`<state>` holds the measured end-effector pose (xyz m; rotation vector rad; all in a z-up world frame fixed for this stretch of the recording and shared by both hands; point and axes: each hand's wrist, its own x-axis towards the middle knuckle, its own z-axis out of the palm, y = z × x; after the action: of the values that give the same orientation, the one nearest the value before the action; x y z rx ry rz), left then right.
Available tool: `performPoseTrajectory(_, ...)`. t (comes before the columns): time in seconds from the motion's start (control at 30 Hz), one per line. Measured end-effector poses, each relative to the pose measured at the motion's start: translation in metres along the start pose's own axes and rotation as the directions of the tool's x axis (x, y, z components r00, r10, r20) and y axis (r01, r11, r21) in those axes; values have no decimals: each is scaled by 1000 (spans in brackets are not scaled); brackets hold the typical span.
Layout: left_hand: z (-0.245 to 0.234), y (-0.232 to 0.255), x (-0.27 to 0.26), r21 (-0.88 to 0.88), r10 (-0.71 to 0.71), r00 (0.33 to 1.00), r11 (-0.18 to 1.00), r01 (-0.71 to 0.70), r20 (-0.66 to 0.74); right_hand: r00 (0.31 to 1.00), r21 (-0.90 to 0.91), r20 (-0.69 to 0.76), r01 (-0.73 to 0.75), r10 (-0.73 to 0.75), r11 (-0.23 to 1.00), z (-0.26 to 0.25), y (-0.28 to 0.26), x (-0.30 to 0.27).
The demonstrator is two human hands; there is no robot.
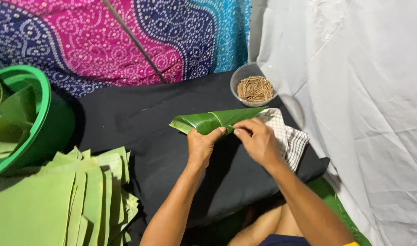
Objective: Wipe banana leaves with a cloth and fold them into cone shapes, securing the folds with small wooden picks.
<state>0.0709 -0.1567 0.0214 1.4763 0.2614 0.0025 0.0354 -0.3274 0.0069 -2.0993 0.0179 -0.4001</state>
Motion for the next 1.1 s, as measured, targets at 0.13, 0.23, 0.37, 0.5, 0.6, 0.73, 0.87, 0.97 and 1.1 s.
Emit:
performPoseTrajectory(0.13, -24, 1, -20, -35, 9, 999, 999, -10, -36, 998, 48, -13, -68, 68, 997, 17, -31, -33)
performPoseTrajectory(0.23, -42, 0, -30, -55, 35, 997, 998, -38, -63, 996, 111, -13, -81, 83, 990, 28, -43, -45)
performPoseTrajectory(0.37, -62, -8, -46, -92, 81, 994, 992, -87, -68, 996, 161, -26, -81, 86, 984, 38, -57, -60)
performPoseTrajectory(0.5, -80, -20, -59, -106, 91, 993, 989, -99, -76, 995, 144, -23, -96, 100, 985, 44, -66, -73)
performPoseTrajectory(0.6, -92, -32, -62, -116, 99, 992, 987, -108, -82, 996, 151, -24, -87, 91, 985, 45, -79, -81)
performPoseTrajectory(0.73, -94, -20, -72, -177, 99, 992, 978, -111, -75, 999, 125, -49, 8, -1, 992, 49, -88, -88)
performPoseTrajectory(0.87, -101, -24, -73, -239, 90, 991, 965, -112, -102, 997, 122, -66, 57, -49, 991, 55, -95, -92)
performPoseTrajectory(0.97, -105, -27, -72, -270, 93, 989, 955, -122, -118, 995, 113, -65, 78, -71, 991, 59, -97, -95)
performPoseTrajectory(1.1, -108, -29, -71, -272, 81, 984, 955, -123, -161, 995, 127, -62, 80, -73, 989, 59, -101, -98)
